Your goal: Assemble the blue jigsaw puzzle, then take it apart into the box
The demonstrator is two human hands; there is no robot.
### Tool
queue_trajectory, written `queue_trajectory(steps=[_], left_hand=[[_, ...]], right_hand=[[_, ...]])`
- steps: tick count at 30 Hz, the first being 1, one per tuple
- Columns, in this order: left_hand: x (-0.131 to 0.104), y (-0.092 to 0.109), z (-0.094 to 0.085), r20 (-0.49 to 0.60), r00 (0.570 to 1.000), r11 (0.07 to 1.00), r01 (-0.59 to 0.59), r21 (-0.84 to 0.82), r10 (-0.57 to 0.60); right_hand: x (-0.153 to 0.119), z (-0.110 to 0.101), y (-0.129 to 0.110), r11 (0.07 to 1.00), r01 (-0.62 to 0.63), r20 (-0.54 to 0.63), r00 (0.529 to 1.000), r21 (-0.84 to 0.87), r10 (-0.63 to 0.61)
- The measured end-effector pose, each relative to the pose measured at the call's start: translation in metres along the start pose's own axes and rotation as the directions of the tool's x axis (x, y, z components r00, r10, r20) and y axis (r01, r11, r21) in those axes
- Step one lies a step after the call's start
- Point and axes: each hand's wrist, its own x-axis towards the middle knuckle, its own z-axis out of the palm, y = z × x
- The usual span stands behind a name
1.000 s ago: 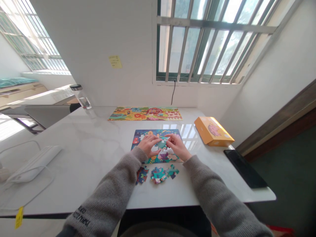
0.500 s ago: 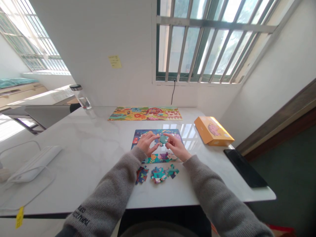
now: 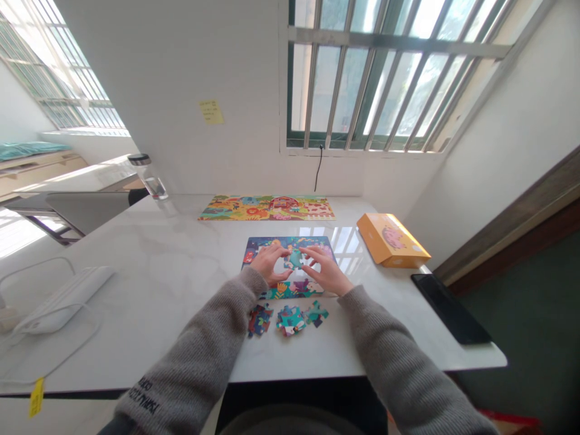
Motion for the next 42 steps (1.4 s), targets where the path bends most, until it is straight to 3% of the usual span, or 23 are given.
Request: queue_trajectory(steps=[7, 15, 19, 25, 42], left_hand=[[-0.002, 0.001, 0.005, 0.054, 0.998, 0.994, -0.029, -0.103, 0.035], [-0.005, -0.002, 0.017, 0.105, 0.995, 0.999, 0.003, -0.049, 0.002], [-0.006, -0.003, 0.018, 0.121, 0.992, 0.999, -0.038, -0.004, 0.038], [-0.009, -0.006, 0.022, 0.187, 0.978, 0.995, -0.102, 0.015, 0.098], [-0.010, -0.008, 0.027, 0.250, 0.962, 0.994, -0.104, -0.042, 0.111]], right_hand=[[-0.006, -0.011, -0.004, 0.991, 0.050, 0.109, 0.993, -0.120, -0.037], [-0.012, -0.025, 0.012, 0.953, -0.004, 0.113, 0.993, -0.303, 0.041], [-0.016, -0.030, 0.015, 0.935, -0.024, 0.127, 0.989, -0.353, 0.074], [-0.018, -0.026, 0.012, 0.926, 0.028, 0.229, 0.971, -0.376, 0.064], [-0.021, -0.022, 0.015, 0.902, 0.055, 0.260, 0.964, -0.429, 0.065]])
